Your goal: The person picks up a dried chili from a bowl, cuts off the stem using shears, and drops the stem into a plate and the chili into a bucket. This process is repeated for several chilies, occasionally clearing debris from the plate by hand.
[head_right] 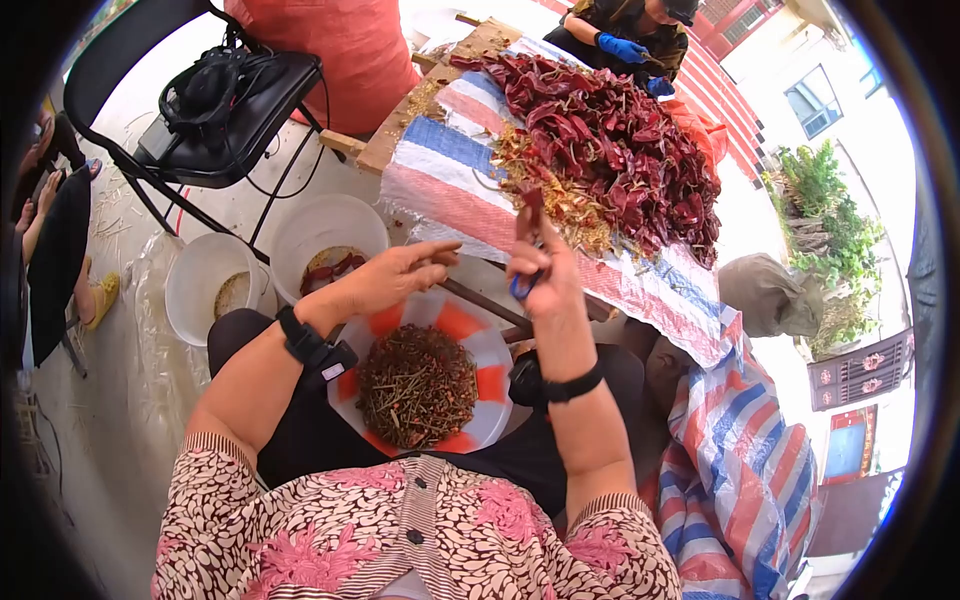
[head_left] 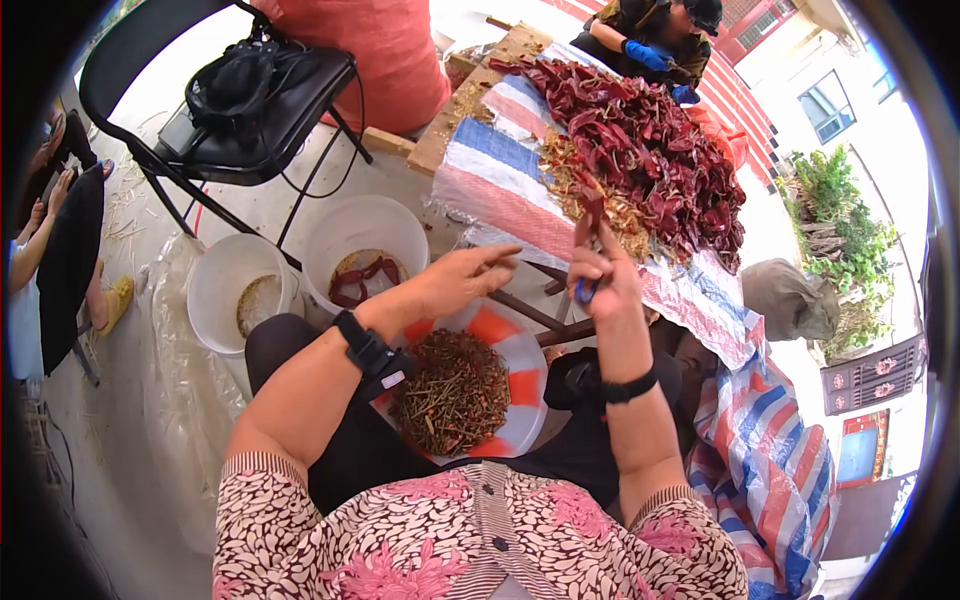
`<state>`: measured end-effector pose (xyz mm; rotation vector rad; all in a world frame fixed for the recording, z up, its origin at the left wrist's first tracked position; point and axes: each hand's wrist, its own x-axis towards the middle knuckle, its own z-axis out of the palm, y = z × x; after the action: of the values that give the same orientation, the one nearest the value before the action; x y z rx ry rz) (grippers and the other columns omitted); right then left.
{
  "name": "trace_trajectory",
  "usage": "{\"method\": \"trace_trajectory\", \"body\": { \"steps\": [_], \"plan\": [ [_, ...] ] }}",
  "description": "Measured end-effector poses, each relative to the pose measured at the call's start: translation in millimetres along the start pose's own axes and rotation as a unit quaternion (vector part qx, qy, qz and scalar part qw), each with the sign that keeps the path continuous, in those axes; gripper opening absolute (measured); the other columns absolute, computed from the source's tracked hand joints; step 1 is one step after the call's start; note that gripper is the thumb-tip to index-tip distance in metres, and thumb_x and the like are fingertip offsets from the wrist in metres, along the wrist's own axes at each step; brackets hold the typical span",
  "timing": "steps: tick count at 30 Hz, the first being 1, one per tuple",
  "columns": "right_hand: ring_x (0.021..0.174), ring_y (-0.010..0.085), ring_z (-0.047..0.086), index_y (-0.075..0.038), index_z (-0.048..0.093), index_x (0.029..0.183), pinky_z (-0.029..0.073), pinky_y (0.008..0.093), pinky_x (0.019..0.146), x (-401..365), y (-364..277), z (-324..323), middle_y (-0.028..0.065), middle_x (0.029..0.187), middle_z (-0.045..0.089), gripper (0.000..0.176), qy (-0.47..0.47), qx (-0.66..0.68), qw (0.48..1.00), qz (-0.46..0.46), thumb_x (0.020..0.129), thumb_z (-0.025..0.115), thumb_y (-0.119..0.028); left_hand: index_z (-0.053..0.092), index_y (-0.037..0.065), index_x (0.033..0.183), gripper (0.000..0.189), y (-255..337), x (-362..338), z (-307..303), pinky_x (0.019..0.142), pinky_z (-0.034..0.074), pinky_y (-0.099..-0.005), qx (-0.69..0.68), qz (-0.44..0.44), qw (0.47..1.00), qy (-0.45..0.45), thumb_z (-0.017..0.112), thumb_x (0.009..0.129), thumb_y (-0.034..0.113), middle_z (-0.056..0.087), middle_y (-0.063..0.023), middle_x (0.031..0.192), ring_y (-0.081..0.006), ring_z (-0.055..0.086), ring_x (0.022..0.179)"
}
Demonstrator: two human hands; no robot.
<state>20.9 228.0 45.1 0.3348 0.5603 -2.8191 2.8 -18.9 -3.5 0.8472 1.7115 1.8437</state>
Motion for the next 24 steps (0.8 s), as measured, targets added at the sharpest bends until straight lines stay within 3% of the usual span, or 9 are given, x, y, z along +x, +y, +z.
{"method": "trace_trajectory", "body": {
  "steps": [5,9,13,14,15,17,19,21,24],
  "plan": [
    [0.047,0.0055,0.039,-0.008,0.063,0.105,0.035,0.0218,0.047,-28.1,85.2,-12.9,0.0013,0.094,0.068,0.019,-0.002,0.141,0.978,0.155,0.096,0.055,-0.024,0.039,0.013,0.144,0.047,-0.4,6.0,14.6,0.085,0.046,-0.0245,-0.1,0.08,0.992,0.008,0.051,0.099,0.019,0.055,-0.0044,0.127,-0.0087,0.051,0.105],
    [0.046,0.0056,0.038,-0.009,0.061,0.101,0.033,0.0218,0.045,-40.6,107.9,-11.4,0.0008,0.092,0.068,0.016,0.03,0.131,0.976,0.169,0.096,0.056,-0.023,0.048,0.012,0.138,0.039,14.3,2.0,21.4,0.081,0.046,-0.0218,-0.102,0.069,0.992,0.017,0.049,0.1,0.019,0.059,-0.0042,0.118,-0.0076,0.054,0.098],
    [0.045,0.0044,0.036,-0.007,0.057,0.1,0.03,0.021,0.042,-52.7,120.9,-8.0,-0.0027,0.073,0.056,0.017,0.058,-0.022,0.995,0.079,0.096,0.055,-0.024,0.055,0.009,0.128,0.031,16.0,-5.7,19.3,0.071,0.046,-0.0222,-0.071,0.05,0.996,0.018,0.048,0.1,0.02,0.063,-0.0018,0.099,-0.0073,0.057,0.085],
    [0.045,0.0035,0.035,-0.007,0.057,0.101,0.027,0.0205,0.041,-55.5,123.2,-3.9,-0.0051,0.068,0.048,0.015,0.165,-0.099,0.981,0.006,0.094,0.058,-0.02,0.056,0.008,0.125,0.028,19.4,-8.6,18.0,0.069,0.046,-0.022,-0.051,0.036,0.998,0.018,0.048,0.1,0.02,0.063,-0.001,0.094,-0.0071,0.057,0.082],
    [0.045,0.0031,0.034,-0.007,0.056,0.102,0.027,0.0202,0.041,-56.8,126.1,-2.5,-0.0052,0.069,0.047,0.014,0.152,-0.174,0.97,-0.078,0.094,0.059,-0.019,0.058,0.007,0.121,0.026,22.3,-10.7,16.9,0.067,0.045,-0.0219,-0.031,0.02,0.999,0.018,0.048,0.1,0.02,0.063,-0.0003,0.089,-0.007,0.057,0.079],
    [0.046,0.0022,0.033,-0.008,0.056,0.102,0.026,0.0195,0.042,-60.9,131.8,-2.2,-0.0053,0.07,0.047,0.014,0.122,-0.315,0.91,-0.241,0.092,0.062,-0.015,0.058,0.006,0.113,0.021,9.9,-8.6,15.4,0.063,0.044,-0.0215,-0.027,0.032,0.998,0.047,0.049,0.1,0.021,0.061,0.0006,0.082,-0.0064,0.054,0.073],
    [0.059,0.0008,0.04,-0.004,0.057,0.107,0.033,0.0185,0.05,-62.9,127.8,11.5,-0.0048,0.075,0.045,0.021,0.117,-0.456,0.824,-0.316,0.089,0.066,-0.012,0.057,0.006,0.107,0.019,6.2,-10.0,14.5,0.06,0.042,-0.0212,0.002,0.016,0.999,0.046,0.05,0.099,0.021,0.059,0.0011,0.077,-0.0062,0.052,0.069],
    [0.068,0.0036,0.045,-0.003,0.059,0.107,0.039,0.0192,0.06,-52.3,121.2,14.5,-0.0032,0.077,0.049,0.023,0.101,-0.572,0.727,-0.365,0.088,0.067,-0.012,0.056,0.005,0.104,0.017,11.8,-13.4,12.3,0.059,0.041,-0.0213,0.055,-0.025,0.998,0.016,0.052,0.099,0.022,0.056,0.0012,0.073,-0.0063,0.049,0.066],
    [0.078,0.0066,0.05,-0.001,0.062,0.1,0.042,0.0212,0.069,-40.6,110.4,20.2,-0.0015,0.081,0.053,0.019,0.065,-0.617,0.725,-0.299,0.086,0.068,-0.011,0.054,0.005,0.105,0.019,6.5,-16.9,13.6,0.057,0.04,-0.0218,0.1,-0.009,0.995,0.006,0.051,0.099,0.023,0.053,0.0018,0.07,-0.0064,0.045,0.062]
  ]
}}
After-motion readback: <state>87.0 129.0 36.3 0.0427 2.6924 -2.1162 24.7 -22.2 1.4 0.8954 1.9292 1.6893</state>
